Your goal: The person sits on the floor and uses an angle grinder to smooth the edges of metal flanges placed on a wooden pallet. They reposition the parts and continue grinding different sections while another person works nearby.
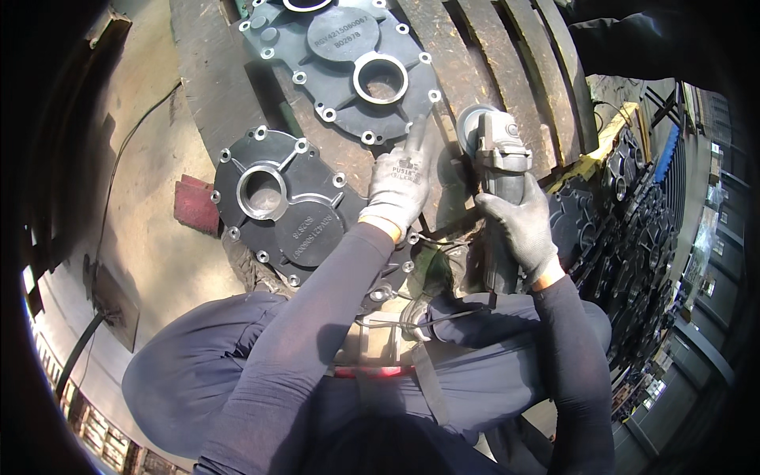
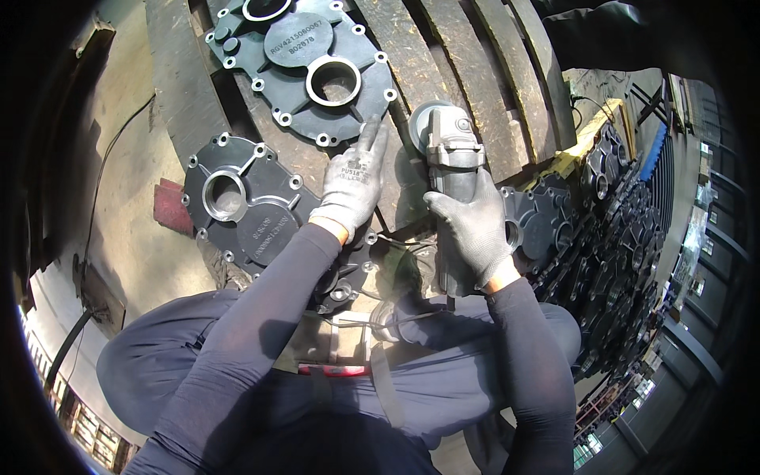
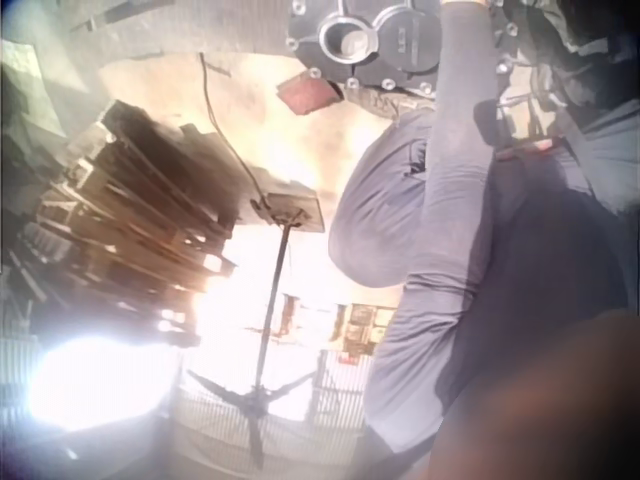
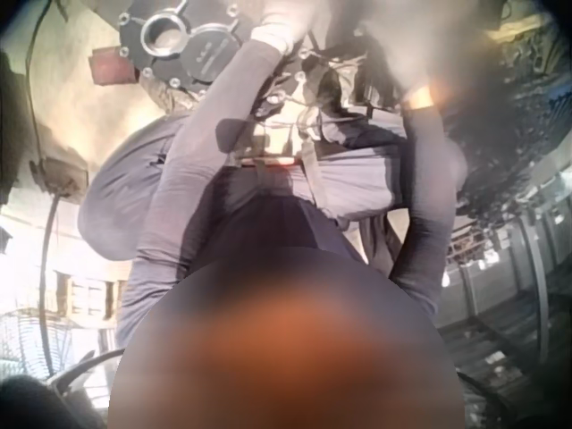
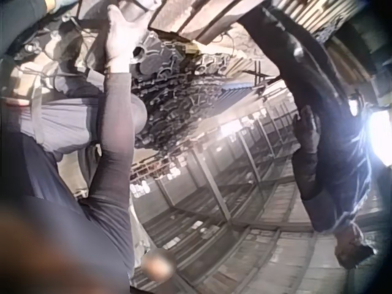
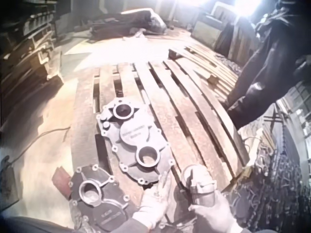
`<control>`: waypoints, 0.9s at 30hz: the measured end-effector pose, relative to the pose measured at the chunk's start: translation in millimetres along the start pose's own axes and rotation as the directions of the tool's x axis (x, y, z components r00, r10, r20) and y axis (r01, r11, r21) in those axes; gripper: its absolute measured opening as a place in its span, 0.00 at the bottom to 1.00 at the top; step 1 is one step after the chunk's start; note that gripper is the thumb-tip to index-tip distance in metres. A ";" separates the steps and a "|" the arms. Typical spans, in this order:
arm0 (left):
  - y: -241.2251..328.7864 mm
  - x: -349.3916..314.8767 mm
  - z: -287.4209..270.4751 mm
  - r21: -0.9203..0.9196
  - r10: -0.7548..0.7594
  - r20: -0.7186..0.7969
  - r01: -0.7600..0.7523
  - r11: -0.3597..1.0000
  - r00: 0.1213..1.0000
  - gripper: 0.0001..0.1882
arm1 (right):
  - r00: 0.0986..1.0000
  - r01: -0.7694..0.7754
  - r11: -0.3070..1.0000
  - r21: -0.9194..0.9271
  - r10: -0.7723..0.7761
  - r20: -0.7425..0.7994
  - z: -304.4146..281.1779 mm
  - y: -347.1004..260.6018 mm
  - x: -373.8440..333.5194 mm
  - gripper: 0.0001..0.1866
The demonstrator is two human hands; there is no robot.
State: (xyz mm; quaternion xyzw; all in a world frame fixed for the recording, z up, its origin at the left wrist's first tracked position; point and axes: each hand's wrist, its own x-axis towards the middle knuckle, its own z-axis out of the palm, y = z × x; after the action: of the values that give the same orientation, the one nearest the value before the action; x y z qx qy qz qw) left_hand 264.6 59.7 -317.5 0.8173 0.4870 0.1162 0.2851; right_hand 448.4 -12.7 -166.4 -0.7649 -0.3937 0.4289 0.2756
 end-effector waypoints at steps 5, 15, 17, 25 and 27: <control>4.3 -10.3 -3.1 0.108 -0.016 0.159 -0.001 0.994 0.987 0.42 | 1.000 0.010 1.000 -0.028 -0.010 -0.003 -1.9 6.9 0.6 0.27; 7.5 -18.4 -4.0 0.116 -0.052 0.121 0.038 0.993 0.991 0.43 | 1.000 0.009 1.000 0.000 -0.009 0.024 2.8 -1.4 -0.2 0.26; 11.0 -20.8 -5.1 0.169 -0.046 0.137 0.022 0.985 0.990 0.41 | 1.000 0.023 1.000 -0.007 -0.023 0.021 2.1 -0.8 0.5 0.25; 7.2 -22.8 -8.8 0.117 -0.014 0.112 0.000 0.993 0.994 0.40 | 0.998 0.047 0.999 -0.003 -0.047 0.030 3.5 3.7 -1.1 0.25; 2.8 -23.5 -7.3 0.129 -0.045 0.107 0.031 0.991 0.993 0.40 | 0.999 0.020 0.999 0.041 -0.022 0.046 7.8 -4.5 -2.1 0.25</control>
State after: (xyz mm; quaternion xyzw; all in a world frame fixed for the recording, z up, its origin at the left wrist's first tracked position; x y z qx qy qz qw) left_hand 251.5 41.0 -307.9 0.8294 0.4926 0.0343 0.2612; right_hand 439.3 -11.3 -165.7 -0.7449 -0.3994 0.4513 0.2863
